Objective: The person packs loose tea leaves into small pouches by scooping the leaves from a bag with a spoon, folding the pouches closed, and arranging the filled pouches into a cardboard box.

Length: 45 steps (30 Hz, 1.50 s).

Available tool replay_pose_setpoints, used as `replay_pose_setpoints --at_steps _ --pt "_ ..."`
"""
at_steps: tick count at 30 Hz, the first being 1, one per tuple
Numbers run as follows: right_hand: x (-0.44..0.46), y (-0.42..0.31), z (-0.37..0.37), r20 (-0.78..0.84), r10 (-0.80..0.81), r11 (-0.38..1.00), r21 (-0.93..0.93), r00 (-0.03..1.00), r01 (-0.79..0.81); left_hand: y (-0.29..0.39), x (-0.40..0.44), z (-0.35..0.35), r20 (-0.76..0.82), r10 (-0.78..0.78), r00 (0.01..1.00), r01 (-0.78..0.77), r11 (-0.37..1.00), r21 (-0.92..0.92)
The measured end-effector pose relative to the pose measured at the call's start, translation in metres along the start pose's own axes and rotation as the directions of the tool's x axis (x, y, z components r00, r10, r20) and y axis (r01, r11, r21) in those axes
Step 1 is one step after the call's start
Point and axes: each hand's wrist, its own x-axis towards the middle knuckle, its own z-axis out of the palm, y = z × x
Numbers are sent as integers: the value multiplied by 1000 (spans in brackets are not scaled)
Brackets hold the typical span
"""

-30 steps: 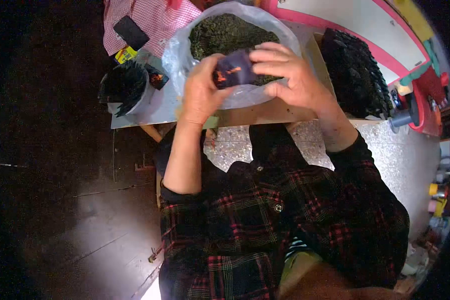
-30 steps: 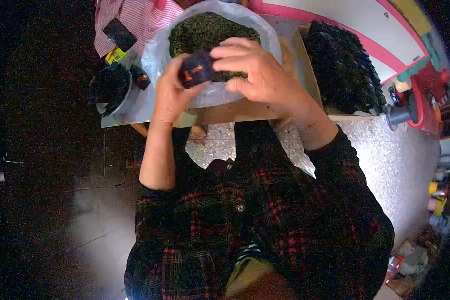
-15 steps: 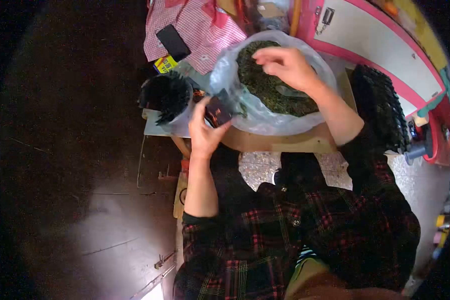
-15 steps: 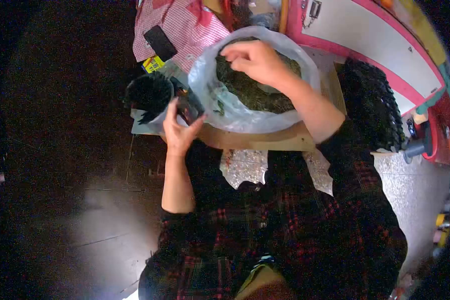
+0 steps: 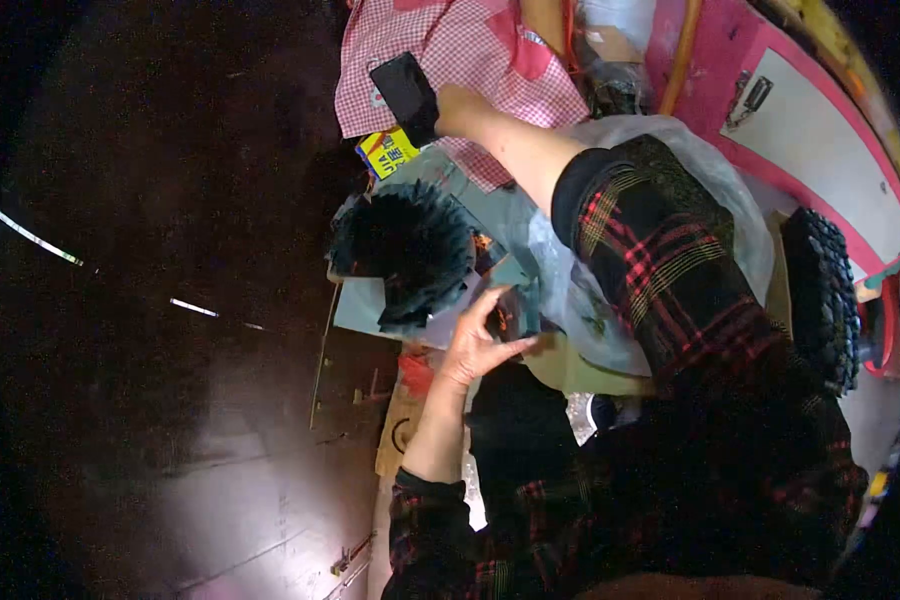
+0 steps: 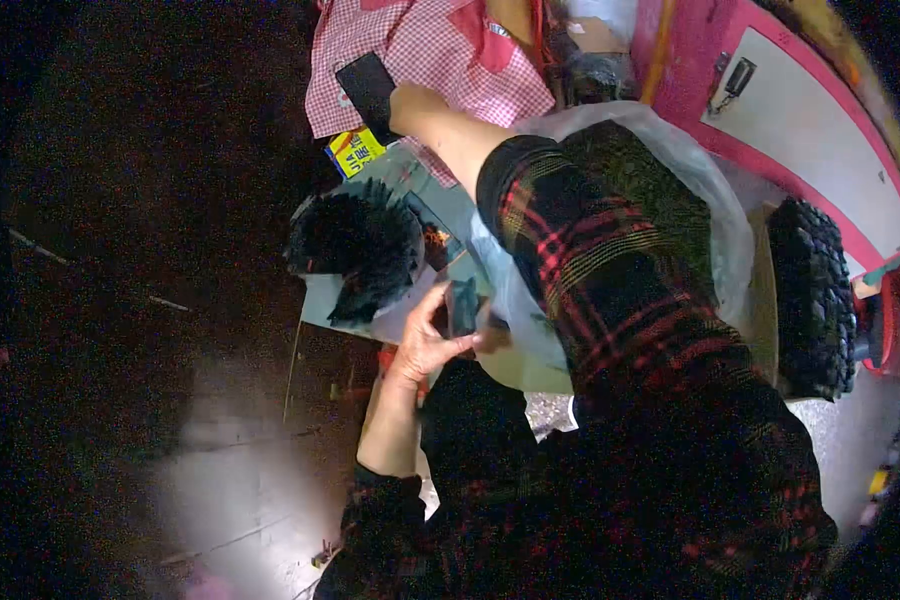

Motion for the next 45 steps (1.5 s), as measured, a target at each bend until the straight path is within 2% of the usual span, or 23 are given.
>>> replay_pose_setpoints --at_steps 1,3,4,5,6,7,9,11,13,17,22,28,33,34,35,36,37,38,39,41,42,44,45 --pt "7 -1 10 -19 -30 999 -16 999 30 -3 3 1 -19 30 999 -29 999 11" --pt "19 -7 26 -43 91 996 7 995 -91 -15 4 -1 49 48 998 -54 990 132" --pt "36 -6 40 -20 64 995 -81 998 -65 -6 8 -3 33 210 977 -211 940 269" --pt "46 -5 58 -94 159 986 -25 983 -162 -5 8 -5 38 210 977 -212 941 265" --pt "41 -10 66 -161 255 967 38 954 -252 -5 5 -7 14 87 996 -89 978 189" --pt "36 -17 63 -107 305 952 76 946 -298 -3 3 -9 2 -40 999 39 993 110" --pt "31 -24 69 -161 357 933 107 920 -344 -1 6 -10 0 25 1000 -25 990 141" --pt "32 -29 74 -82 385 918 137 919 -372 -2 4 -12 -11 66 998 -62 980 187" --pt "37 -32 89 -197 444 894 163 874 -417 1 5 -11 -10 48 999 -45 981 188" --pt "38 -35 103 -330 433 901 170 839 -398 3 3 -7 -5 51 999 -49 978 205" --pt "46 -27 114 -307 404 915 153 862 -374 8 7 -10 -23 100 995 -91 965 246" --pt "41 -32 99 -316 390 919 186 865 -347 7 4 -9 -48 26 998 -16 978 210" --pt "19 -59 33 -220 427 903 158 877 -400 -7 -2 -7 -96 -38 995 45 996 70" --pt "18 -61 24 -273 408 908 226 871 -354 -1 -3 -5 -114 -54 992 66 992 104" --pt "21 -60 13 -177 412 898 243 894 -366 -3 -2 -7 -116 -41 992 56 990 130" --pt "38 -59 10 -209 432 891 246 877 -381 -2 0 -11 -111 -52 992 68 988 141" --pt "28 -65 0 -379 415 904 270 827 -330 -5 -1 -11 -110 -67 992 82 986 145" --pt "44 -62 -17 -324 447 884 300 834 -357 6 1 -3 -174 -79 982 87 996 37" --pt "51 -57 -36 -261 471 863 333 843 -379 11 4 -3 -148 -26 989 41 994 101" --pt "4 -56 -108 -282 344 898 378 896 -225 -10 0 -9 -175 -58 983 59 998 -2" --pt "0 -49 -135 -281 341 910 339 897 -239 -9 3 -12 -161 -79 984 84 996 29" --pt "-28 -38 -178 -443 326 933 293 836 -208 -11 -6 -10 -189 -1 982 -2 1000 -16" --pt "-42 -22 -200 -604 239 968 215 761 -133 -16 -5 -13 -178 -40 983 32 998 -50"
